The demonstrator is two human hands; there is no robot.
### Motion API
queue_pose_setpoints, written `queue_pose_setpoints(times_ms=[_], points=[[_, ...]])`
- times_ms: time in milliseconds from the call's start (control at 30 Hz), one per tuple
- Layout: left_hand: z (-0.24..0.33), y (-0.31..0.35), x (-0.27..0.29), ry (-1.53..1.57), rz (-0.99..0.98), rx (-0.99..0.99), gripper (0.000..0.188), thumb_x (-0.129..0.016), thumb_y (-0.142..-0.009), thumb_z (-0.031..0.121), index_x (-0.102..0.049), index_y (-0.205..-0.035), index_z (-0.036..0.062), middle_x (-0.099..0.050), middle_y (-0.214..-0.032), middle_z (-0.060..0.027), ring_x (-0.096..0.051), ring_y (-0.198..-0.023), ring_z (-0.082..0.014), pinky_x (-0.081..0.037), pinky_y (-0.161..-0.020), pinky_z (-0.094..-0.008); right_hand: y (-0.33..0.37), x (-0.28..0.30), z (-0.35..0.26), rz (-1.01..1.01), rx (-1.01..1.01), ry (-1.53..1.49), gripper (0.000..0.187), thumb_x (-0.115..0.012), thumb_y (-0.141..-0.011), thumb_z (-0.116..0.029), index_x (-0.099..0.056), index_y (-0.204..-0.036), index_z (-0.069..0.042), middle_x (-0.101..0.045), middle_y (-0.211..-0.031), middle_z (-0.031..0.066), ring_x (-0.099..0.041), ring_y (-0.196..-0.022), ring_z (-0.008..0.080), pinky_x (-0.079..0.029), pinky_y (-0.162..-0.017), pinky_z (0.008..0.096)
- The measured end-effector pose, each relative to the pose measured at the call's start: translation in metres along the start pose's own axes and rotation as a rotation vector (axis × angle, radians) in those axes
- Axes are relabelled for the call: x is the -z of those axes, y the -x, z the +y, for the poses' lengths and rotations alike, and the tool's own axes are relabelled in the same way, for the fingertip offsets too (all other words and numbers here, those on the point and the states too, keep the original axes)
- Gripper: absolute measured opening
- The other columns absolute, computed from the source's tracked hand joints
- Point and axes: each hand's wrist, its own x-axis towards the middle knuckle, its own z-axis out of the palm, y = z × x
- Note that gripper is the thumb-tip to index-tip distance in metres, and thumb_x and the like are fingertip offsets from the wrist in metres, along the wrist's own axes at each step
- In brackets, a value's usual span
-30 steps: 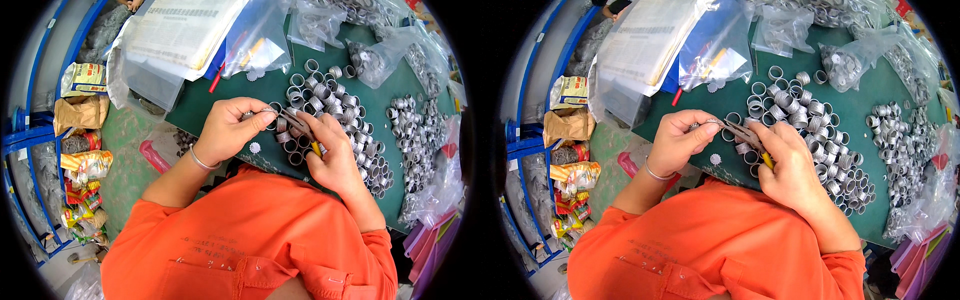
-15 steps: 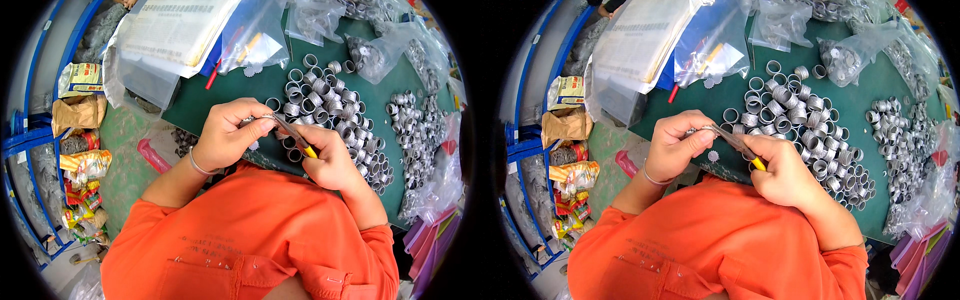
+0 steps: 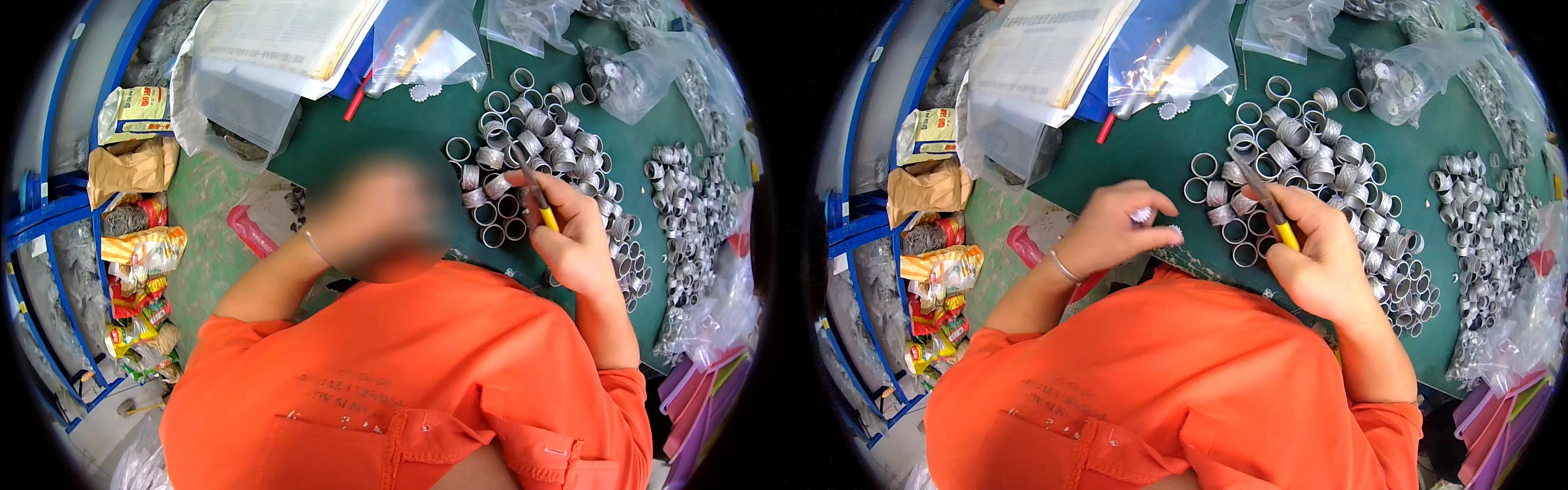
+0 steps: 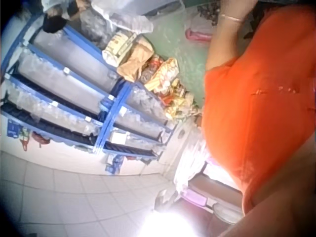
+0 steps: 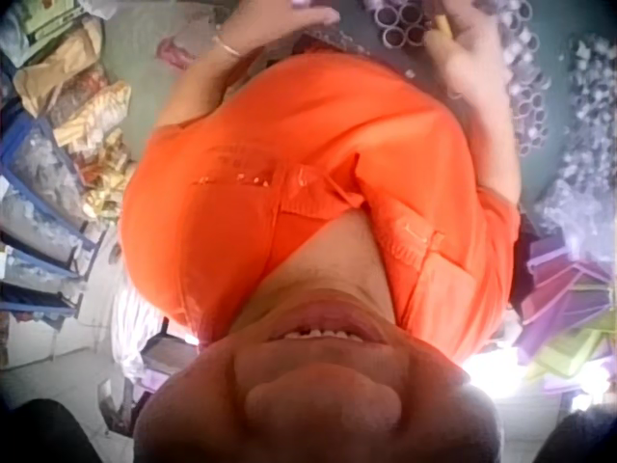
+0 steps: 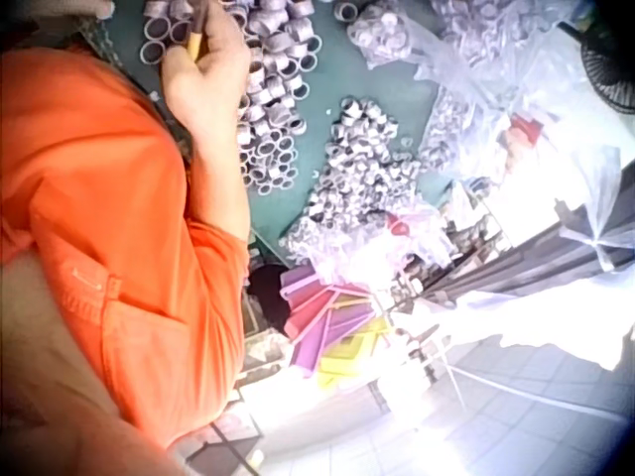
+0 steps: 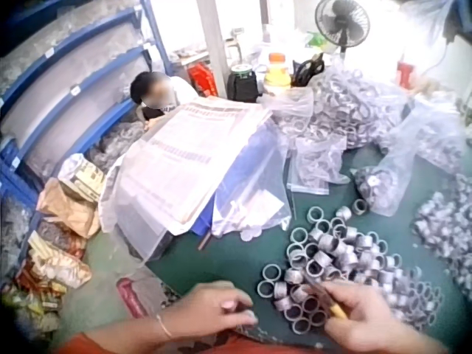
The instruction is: The person uses pliers to trim and deburr small metal rings and then places them into sorted piles on a green work table. They handle individual rings and move plastic bags containing more components.
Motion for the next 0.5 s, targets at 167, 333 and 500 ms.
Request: queue_pose_setpoints(times_ms=[167, 333, 500], points=[[0.013, -0.006, -0.003, 0.148, -0.154, 0.279, 0.016, -0.07, -0.075, 0.004, -0.056, -0.083, 0.0029, -0.051, -0.077, -0.0039, -0.054, -0.069, -0.0153, -0.043, -0.059, -0.0288, -0.001, -0.003, 0.001, -0.032, 0.074, 0.014, 0.058, -0.043, -0.06, 0.01, -0.058, -0.116, 0.002, -0.043, -0.081, 0.0002, -0.037, -0.071, 0.0079, -0.031, -0.063, 0.0199], [-0.001, -0.024, 0.012, 1.105, 0.024, 0.501, 0.01, -0.055, -0.076, 0.002, -0.046, -0.077, 0.0056, -0.051, -0.079, -0.0095, -0.047, -0.051, -0.0143, -0.033, -0.041, -0.0244, 0.0, 0.0, -0.006, -0.019, 0.035, 0.024, 0.057, -0.044, -0.06, 0.008, -0.059, -0.114, 0.002, -0.043, -0.08, 0.0005, -0.039, -0.071, 0.009, -0.032, -0.062, 0.0211], [-0.042, -0.048, 0.003, 0.388, 0.434, 0.242, 0.011, -0.061, -0.081, 0.009, -0.056, -0.086, 0.0009, -0.056, -0.07, -0.0058, -0.054, -0.056, -0.0158, -0.041, -0.046, -0.0276, 0.001, -0.005, -0.013, -0.035, 0.081, 0.042, 0.056, -0.044, -0.059, 0.007, -0.06, -0.113, 0.002, -0.044, -0.08, 0.001, -0.039, -0.07, 0.0094, -0.032, -0.062, 0.0216]])
